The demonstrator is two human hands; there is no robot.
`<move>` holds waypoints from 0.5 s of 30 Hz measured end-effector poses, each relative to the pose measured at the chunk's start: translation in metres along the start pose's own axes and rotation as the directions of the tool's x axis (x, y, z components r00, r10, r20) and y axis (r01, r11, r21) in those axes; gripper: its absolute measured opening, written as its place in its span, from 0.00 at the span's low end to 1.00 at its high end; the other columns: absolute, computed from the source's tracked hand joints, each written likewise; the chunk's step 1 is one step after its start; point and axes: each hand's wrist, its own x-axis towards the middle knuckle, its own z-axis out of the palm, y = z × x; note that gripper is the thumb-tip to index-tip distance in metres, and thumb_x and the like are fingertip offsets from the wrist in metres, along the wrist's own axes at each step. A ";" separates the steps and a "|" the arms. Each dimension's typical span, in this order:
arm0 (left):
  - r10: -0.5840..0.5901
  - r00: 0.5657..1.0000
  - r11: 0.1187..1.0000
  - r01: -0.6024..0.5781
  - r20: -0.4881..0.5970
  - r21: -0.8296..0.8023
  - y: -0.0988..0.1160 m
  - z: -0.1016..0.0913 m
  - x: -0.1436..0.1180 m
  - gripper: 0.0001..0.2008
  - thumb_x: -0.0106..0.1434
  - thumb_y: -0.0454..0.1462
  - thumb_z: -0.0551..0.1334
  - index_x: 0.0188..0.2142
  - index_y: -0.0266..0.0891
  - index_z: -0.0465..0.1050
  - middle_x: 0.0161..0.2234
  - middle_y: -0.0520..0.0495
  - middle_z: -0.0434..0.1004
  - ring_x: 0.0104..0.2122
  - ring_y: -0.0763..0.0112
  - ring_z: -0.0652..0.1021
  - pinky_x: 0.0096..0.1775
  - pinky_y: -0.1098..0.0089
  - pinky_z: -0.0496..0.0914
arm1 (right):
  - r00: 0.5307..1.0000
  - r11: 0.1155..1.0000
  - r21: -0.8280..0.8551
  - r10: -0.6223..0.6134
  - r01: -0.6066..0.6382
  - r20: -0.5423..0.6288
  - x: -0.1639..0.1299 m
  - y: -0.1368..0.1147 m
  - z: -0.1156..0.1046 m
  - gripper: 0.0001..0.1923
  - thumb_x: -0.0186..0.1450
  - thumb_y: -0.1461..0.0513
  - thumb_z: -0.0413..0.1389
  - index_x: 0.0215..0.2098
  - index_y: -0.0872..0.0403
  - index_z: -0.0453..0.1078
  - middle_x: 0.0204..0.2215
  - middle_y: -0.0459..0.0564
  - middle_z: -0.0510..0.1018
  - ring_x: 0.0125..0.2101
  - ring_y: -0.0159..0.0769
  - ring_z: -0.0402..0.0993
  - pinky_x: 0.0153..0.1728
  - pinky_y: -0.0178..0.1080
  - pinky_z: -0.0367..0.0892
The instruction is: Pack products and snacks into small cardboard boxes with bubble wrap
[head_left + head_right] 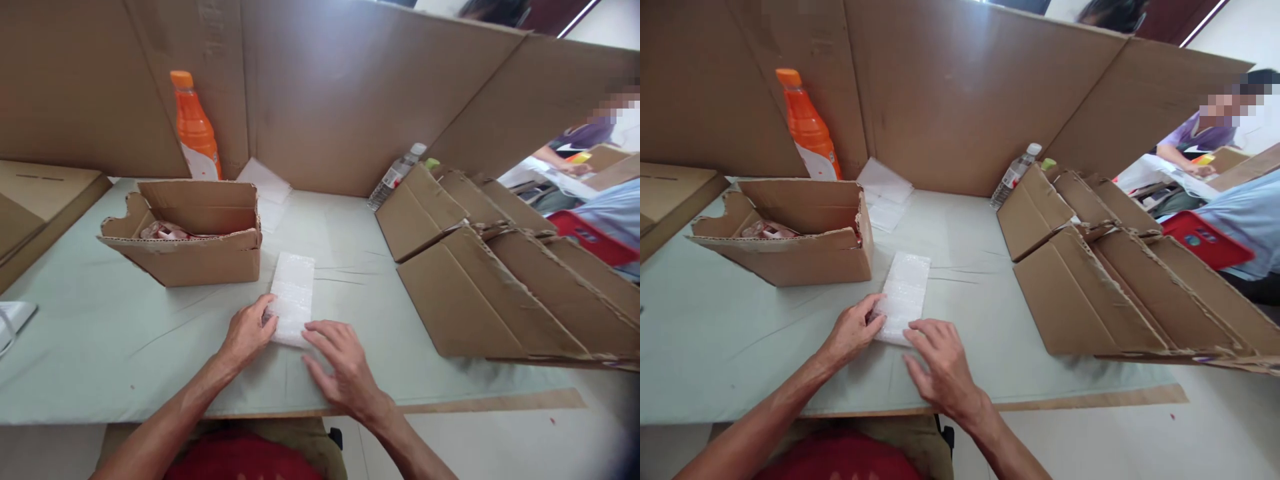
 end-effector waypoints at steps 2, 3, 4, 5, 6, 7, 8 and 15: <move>0.000 0.999 1.000 0.000 -0.044 0.008 -0.002 0.002 -0.001 0.25 0.63 0.36 0.59 0.60 0.39 0.66 0.37 0.47 0.80 0.34 0.65 0.78 0.38 0.66 0.71 | 0.988 0.997 -0.073 -0.019 0.031 0.151 0.003 0.000 0.013 0.21 0.64 0.62 0.60 0.55 0.55 0.70 0.54 0.60 0.77 0.51 0.50 0.72 0.48 0.51 0.67; 0.038 0.995 0.999 -0.037 -0.093 0.013 -0.003 0.003 -0.003 0.26 0.64 0.36 0.58 0.62 0.39 0.64 0.43 0.44 0.80 0.39 0.63 0.79 0.42 0.64 0.72 | 0.981 0.994 -0.105 -0.013 0.033 0.193 0.005 0.002 0.020 0.22 0.64 0.62 0.60 0.56 0.56 0.69 0.55 0.61 0.76 0.52 0.51 0.71 0.49 0.52 0.66; 0.105 0.984 0.994 -0.102 -0.147 0.028 -0.005 0.003 -0.006 0.27 0.65 0.36 0.59 0.63 0.39 0.62 0.49 0.41 0.78 0.45 0.61 0.78 0.46 0.62 0.72 | 0.977 0.991 -0.127 -0.004 0.032 0.212 0.007 0.005 0.026 0.21 0.65 0.63 0.59 0.56 0.56 0.69 0.55 0.61 0.77 0.52 0.51 0.71 0.49 0.52 0.65; 0.198 0.961 0.980 -0.190 -0.191 0.056 -0.006 0.002 -0.010 0.27 0.66 0.37 0.59 0.64 0.40 0.61 0.54 0.39 0.75 0.51 0.59 0.76 0.51 0.59 0.71 | 0.977 0.990 -0.136 0.003 0.026 0.213 0.009 0.008 0.031 0.19 0.66 0.65 0.58 0.56 0.56 0.70 0.54 0.60 0.77 0.51 0.50 0.71 0.49 0.52 0.65; 0.305 0.929 0.952 -0.291 -0.211 0.094 -0.008 0.001 -0.015 0.27 0.66 0.37 0.60 0.64 0.40 0.61 0.58 0.37 0.72 0.56 0.56 0.74 0.55 0.57 0.69 | 0.979 0.991 -0.130 0.008 0.019 0.203 0.010 0.011 0.034 0.17 0.68 0.66 0.56 0.55 0.56 0.70 0.53 0.59 0.78 0.51 0.49 0.72 0.49 0.51 0.65; 0.404 0.893 0.914 -0.385 -0.199 0.131 -0.008 -0.001 -0.020 0.26 0.66 0.37 0.61 0.63 0.40 0.62 0.59 0.36 0.71 0.58 0.55 0.72 0.57 0.55 0.67 | 0.982 0.994 -0.112 0.012 0.009 0.186 0.011 0.013 0.036 0.16 0.69 0.67 0.54 0.54 0.56 0.71 0.51 0.59 0.79 0.49 0.48 0.73 0.48 0.50 0.65; 0.476 0.865 0.878 -0.455 -0.161 0.152 -0.009 -0.002 -0.026 0.25 0.66 0.35 0.61 0.63 0.40 0.63 0.58 0.37 0.73 0.57 0.54 0.73 0.57 0.54 0.67 | 0.985 0.996 -0.084 0.021 -0.007 0.172 0.012 0.014 0.036 0.15 0.69 0.67 0.53 0.53 0.55 0.71 0.49 0.58 0.80 0.48 0.47 0.73 0.48 0.49 0.65; 0.323 0.946 0.946 -0.323 -0.001 -0.028 -0.001 -0.007 -0.054 0.24 0.66 0.32 0.56 0.61 0.41 0.65 0.41 0.45 0.82 0.37 0.65 0.80 0.43 0.64 0.75 | 0.972 0.975 0.145 0.139 -0.168 0.191 -0.004 -0.003 0.008 0.13 0.72 0.63 0.53 0.54 0.51 0.71 0.44 0.51 0.83 0.42 0.40 0.77 0.45 0.44 0.69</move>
